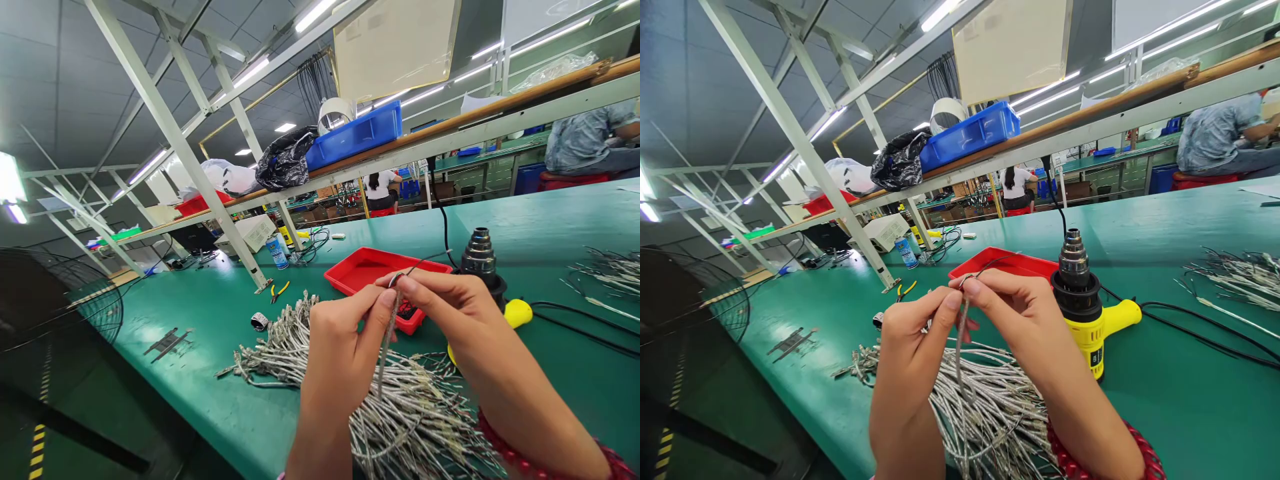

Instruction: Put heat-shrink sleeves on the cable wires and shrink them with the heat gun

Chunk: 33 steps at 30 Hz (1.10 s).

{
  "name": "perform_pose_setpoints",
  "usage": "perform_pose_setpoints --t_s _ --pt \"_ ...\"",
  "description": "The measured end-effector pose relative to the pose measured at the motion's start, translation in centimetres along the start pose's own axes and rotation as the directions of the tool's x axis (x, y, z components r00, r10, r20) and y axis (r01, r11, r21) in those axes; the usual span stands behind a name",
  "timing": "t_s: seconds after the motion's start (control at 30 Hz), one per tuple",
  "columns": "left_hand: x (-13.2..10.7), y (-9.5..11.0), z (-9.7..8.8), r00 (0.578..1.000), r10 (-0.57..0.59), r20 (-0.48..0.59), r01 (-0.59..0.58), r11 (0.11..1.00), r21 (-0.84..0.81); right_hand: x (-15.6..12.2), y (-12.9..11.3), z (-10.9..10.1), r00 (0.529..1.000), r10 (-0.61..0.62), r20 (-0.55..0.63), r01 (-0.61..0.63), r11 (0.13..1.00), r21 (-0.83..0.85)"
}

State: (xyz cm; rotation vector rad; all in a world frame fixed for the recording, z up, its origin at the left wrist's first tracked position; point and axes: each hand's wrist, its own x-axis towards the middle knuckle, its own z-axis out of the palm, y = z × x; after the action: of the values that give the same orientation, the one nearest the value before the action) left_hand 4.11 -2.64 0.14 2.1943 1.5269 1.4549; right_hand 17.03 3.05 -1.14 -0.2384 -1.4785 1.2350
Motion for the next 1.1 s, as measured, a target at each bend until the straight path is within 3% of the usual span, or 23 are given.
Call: perform_pose_setpoints --t_s 0.1,0.2,0.33,0.47,0.53,0.63,0.73,0.83,0.97,1.1 --pt "0.4 -0.5 -0.6 0.998 0.001 0.059 -0.004 0.998 0.058 -0.1 0.0 -0.1 1.000 -0.016 0.007 0.017 0.993 -0.113" --pt "0.6 -1.2 -1.3 0.998 0.018 0.052 -0.022 0.997 0.074 -0.6 0.0 0.0 0.998 0.062 0.011 -0.056 0.948 -0.313" --pt "1.0 -2.4 -2.2 0.999 0.012 -0.046 -0.021 0.981 -0.192 -1.3 0.0 0.4 0.974 0.197 0.115 -0.157 0.944 -0.290" --pt "2.0 -4.0 -1.9 0.994 0.008 -0.105 -0.069 0.803 -0.591 -1.3 0.0 0.9 0.988 0.145 0.055 -0.131 0.968 -0.213" --pt "2.7 -4.6 -1.2 0.999 0.030 -0.016 -0.033 0.701 -0.712 -1.1 0.2 1.2 0.991 0.132 0.022 -0.124 0.969 -0.214" --pt "3.5 -5.1 -0.1 0.981 0.069 0.179 0.095 0.639 -0.763 -0.8 0.5 1.7 0.996 0.087 0.031 -0.076 0.963 -0.259" --pt "3.5 -5.3 0.6 0.968 0.052 0.247 0.178 0.555 -0.813 -0.8 0.8 2.0 0.996 0.042 0.079 -0.013 0.943 -0.332" --pt "3.3 -5.6 0.5 0.962 0.040 0.271 0.217 0.492 -0.843 -1.2 1.1 2.0 0.987 0.014 0.158 0.056 0.902 -0.427" --pt "3.3 -6.0 0.1 0.953 0.192 0.234 0.136 0.418 -0.898 -1.7 1.5 1.8 0.976 -0.072 0.204 0.167 0.851 -0.498" --pt "3.6 -6.0 -0.1 0.940 0.261 0.218 0.105 0.387 -0.916 -1.7 2.0 1.6 0.957 -0.030 0.287 0.175 0.851 -0.495"
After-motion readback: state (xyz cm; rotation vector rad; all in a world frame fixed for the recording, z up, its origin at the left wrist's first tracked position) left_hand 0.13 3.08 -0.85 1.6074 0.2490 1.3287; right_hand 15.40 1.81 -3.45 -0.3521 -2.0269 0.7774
